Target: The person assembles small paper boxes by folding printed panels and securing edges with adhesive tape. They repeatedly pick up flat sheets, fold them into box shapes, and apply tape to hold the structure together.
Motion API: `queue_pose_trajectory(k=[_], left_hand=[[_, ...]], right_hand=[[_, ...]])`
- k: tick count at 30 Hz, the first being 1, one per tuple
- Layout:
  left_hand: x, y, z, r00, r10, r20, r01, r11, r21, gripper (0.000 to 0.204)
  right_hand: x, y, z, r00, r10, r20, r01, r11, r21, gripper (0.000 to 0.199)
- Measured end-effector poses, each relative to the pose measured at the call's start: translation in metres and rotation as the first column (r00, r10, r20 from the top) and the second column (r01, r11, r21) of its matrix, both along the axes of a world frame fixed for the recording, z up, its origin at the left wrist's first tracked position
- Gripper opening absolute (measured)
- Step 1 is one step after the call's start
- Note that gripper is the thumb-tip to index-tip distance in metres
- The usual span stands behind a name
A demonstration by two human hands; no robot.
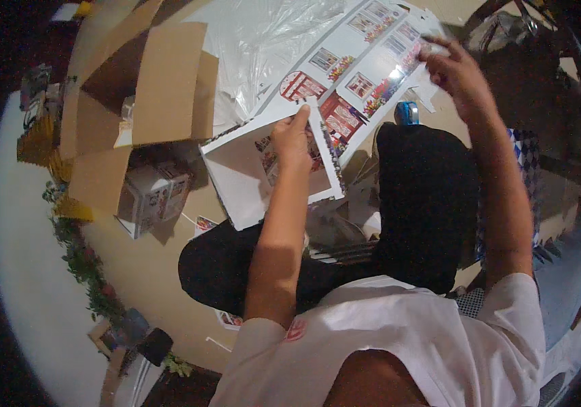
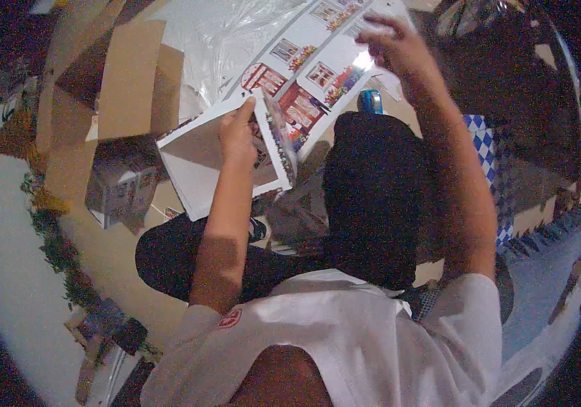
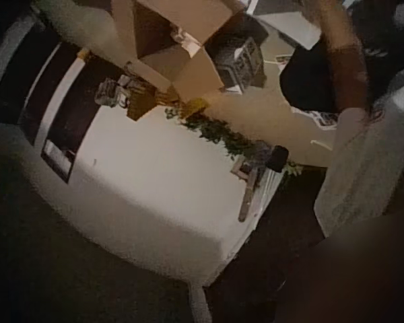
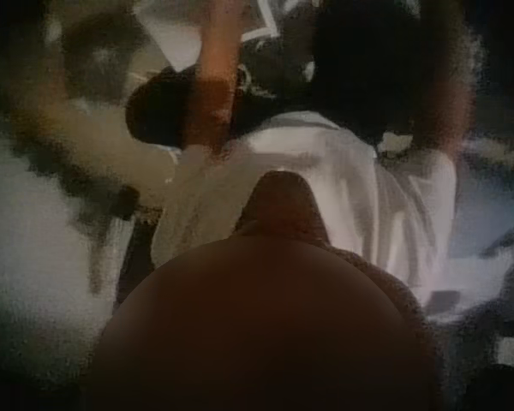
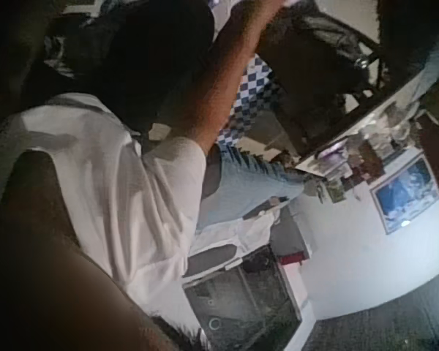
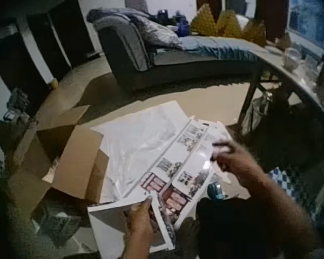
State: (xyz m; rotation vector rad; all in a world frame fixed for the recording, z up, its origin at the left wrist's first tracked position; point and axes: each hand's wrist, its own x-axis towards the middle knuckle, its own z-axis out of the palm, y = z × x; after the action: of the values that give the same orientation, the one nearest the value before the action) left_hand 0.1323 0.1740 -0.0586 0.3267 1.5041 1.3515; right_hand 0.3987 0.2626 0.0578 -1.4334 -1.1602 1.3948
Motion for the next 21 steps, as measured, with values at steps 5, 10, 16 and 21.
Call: queue_pose_trajectory(k=[5,10,16,21], left_hand=[[-0.006,-0.002,-0.005,0.997,-0.038,0.061,0.035,0.998,0.043,0.020],[0.000,-0.001,0.024,0.960,-0.147,-0.237,0.120,0.985,-0.123,0.022],[-0.003,-0.006,0.012,0.999,0.017,0.045,-0.022,0.995,0.099,0.022],[-0.005,-0.005,-0.004,0.995,-0.011,0.094,0.003,0.997,0.081,0.019]], right_hand=[[-0.108,-0.047,0.069,0.995,0.082,-0.059,-0.082,0.997,0.018,0.034],[-0.157,-0.069,-0.044,0.994,-0.103,-0.034,0.096,0.983,-0.158,0.030],[-0.175,-0.077,-0.078,0.980,-0.181,0.087,0.194,0.964,-0.180,0.025],[-0.178,-0.072,-0.080,0.973,-0.172,0.155,0.195,0.969,-0.151,0.023]])
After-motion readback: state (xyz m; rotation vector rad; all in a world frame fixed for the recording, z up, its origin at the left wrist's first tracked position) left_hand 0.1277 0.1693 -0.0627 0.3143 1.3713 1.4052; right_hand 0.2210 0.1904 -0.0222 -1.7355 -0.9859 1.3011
